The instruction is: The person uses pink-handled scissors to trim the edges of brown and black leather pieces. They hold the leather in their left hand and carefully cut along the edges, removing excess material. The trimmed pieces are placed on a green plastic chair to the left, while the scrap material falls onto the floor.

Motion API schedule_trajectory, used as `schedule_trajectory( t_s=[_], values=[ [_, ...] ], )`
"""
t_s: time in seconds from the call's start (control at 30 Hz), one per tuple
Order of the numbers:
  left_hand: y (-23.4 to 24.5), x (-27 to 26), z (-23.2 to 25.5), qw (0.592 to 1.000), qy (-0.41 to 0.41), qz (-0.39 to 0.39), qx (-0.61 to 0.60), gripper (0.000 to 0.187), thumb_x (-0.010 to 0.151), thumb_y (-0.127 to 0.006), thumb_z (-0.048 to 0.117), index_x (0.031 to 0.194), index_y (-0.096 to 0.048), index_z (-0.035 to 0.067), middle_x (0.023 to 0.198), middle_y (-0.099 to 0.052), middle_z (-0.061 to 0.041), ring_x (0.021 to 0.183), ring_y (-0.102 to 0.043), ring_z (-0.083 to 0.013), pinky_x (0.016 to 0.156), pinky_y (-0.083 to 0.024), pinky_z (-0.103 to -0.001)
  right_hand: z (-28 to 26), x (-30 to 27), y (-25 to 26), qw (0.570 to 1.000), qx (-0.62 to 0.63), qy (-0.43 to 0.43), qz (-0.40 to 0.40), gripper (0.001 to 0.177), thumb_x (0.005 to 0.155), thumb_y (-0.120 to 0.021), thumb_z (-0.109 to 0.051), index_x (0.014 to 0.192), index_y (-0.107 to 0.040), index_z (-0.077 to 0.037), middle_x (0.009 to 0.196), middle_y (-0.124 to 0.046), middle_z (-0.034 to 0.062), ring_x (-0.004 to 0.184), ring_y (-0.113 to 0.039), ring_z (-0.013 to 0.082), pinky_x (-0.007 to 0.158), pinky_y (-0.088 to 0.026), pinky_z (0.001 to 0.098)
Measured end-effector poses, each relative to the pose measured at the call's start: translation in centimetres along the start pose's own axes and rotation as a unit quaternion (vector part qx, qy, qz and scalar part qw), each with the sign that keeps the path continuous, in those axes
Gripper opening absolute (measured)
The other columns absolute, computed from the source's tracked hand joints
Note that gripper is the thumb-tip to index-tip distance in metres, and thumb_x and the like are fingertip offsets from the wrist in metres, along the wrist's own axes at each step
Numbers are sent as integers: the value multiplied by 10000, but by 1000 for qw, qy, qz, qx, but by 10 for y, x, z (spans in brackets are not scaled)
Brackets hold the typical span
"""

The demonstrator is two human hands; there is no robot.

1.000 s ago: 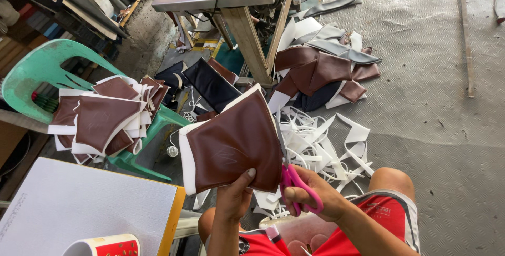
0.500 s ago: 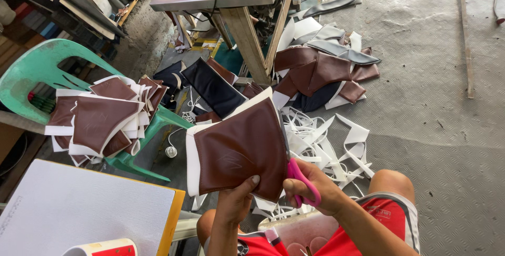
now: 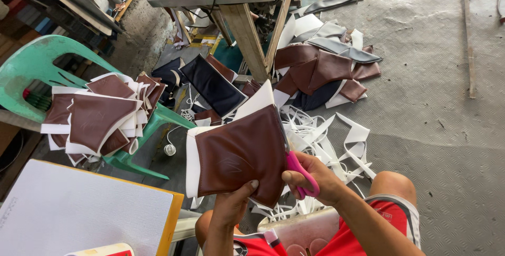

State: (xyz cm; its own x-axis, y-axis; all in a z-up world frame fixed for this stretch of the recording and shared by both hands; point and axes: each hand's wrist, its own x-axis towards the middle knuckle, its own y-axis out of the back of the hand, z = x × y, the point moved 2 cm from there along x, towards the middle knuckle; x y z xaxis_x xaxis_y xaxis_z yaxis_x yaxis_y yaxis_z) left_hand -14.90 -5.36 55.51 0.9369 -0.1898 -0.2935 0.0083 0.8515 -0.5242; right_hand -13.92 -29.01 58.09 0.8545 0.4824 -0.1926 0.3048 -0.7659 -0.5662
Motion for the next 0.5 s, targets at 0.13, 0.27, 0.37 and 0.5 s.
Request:
schedule_trajectory(
  t_s=[0.13,0.27,0.37,0.5],
  values=[
    [-3,1,6,999,-14,18,26,547,855,-686,-77,1371,-505,-41,1294,-635,-177,1179,-636,-304,992,-541,-457,4,1,4,1000,-1,0,3,572,823,-814,-362,1228,-634,-1,794,-648,27,544,-607,107,489,-507,254],
    [-25,5,8,982,-92,95,-133,639,843,-636,10,1438,-420,97,1359,-582,-106,1243,-593,-272,1018,-540,-489,11,3,1,999,39,10,-3,536,876,-780,-316,1257,-588,7,789,-663,60,573,-643,133,519,-540,274],
    [-39,8,8,971,-148,129,-139,616,897,-629,-6,1468,-403,47,1396,-557,-128,1281,-562,-274,1075,-507,-458,17,2,-8,998,56,2,-2,574,869,-749,-335,1321,-542,-49,754,-650,56,597,-671,142,513,-537,261],
    [-41,9,12,972,-155,141,-108,614,883,-626,-37,1454,-416,47,1376,-571,-137,1251,-579,-278,1045,-516,-462,17,0,-8,999,31,18,-22,585,873,-730,-385,1291,-508,-41,829,-675,56,680,-690,144,510,-481,220]
  ],
)
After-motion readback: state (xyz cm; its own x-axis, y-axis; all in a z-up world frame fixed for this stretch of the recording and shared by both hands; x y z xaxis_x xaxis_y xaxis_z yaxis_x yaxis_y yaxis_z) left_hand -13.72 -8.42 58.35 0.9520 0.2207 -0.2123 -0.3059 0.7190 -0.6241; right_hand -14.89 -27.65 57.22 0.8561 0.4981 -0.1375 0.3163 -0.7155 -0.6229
